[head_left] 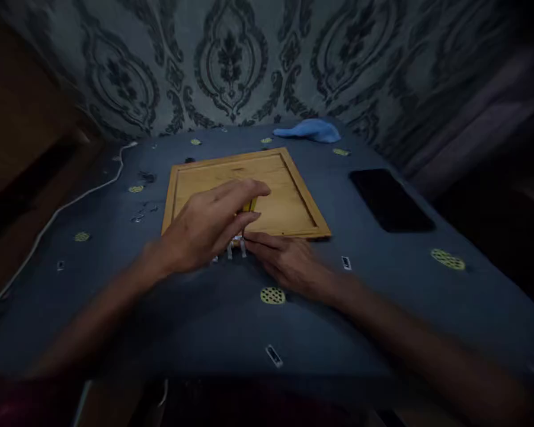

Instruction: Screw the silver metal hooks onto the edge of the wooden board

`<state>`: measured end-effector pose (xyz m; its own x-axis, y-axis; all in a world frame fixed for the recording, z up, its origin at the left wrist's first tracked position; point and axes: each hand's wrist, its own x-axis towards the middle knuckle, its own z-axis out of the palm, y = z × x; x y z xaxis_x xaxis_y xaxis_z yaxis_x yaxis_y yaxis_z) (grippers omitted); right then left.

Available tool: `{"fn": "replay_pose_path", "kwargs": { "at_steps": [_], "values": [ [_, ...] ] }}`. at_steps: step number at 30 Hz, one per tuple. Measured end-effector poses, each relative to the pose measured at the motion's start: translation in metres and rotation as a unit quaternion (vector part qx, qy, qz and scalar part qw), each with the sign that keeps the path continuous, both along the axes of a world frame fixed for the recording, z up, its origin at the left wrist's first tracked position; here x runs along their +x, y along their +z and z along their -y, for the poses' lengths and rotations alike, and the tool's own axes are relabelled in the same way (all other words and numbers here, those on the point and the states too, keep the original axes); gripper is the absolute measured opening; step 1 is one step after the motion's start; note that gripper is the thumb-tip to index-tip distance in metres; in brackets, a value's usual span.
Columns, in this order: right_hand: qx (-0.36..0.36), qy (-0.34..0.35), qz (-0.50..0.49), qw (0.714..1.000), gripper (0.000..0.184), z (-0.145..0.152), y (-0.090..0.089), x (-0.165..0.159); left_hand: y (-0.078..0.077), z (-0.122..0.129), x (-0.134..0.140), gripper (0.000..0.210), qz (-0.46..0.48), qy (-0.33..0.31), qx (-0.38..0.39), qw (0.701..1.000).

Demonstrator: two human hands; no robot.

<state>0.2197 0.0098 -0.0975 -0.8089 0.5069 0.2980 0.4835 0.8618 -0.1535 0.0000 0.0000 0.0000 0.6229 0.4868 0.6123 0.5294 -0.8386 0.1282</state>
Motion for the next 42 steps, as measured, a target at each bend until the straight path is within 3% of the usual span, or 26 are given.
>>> {"fn": "replay_pose_path", "kwargs": {
  "at_steps": [23, 33, 42],
  "values": [
    [0.051, 0.025, -0.053, 0.997, 0.046, -0.005, -0.01, 0.001, -0.004, 0.003, 0.0, 0.026, -0.005, 0.021, -0.023, 1.0],
    [0.006, -0.008, -0.003, 1.0, 0.048, -0.004, -0.006, -0.001, -0.01, -0.001, -0.005, 0.028, 0.005, 0.014, -0.032, 0.999],
    [-0.045, -0.007, 0.007, 0.999, 0.051, -0.002, -0.001, -0.002, -0.001, -0.002, -0.008, 0.034, -0.036, 0.075, -0.093, 0.992]
  ]
}}
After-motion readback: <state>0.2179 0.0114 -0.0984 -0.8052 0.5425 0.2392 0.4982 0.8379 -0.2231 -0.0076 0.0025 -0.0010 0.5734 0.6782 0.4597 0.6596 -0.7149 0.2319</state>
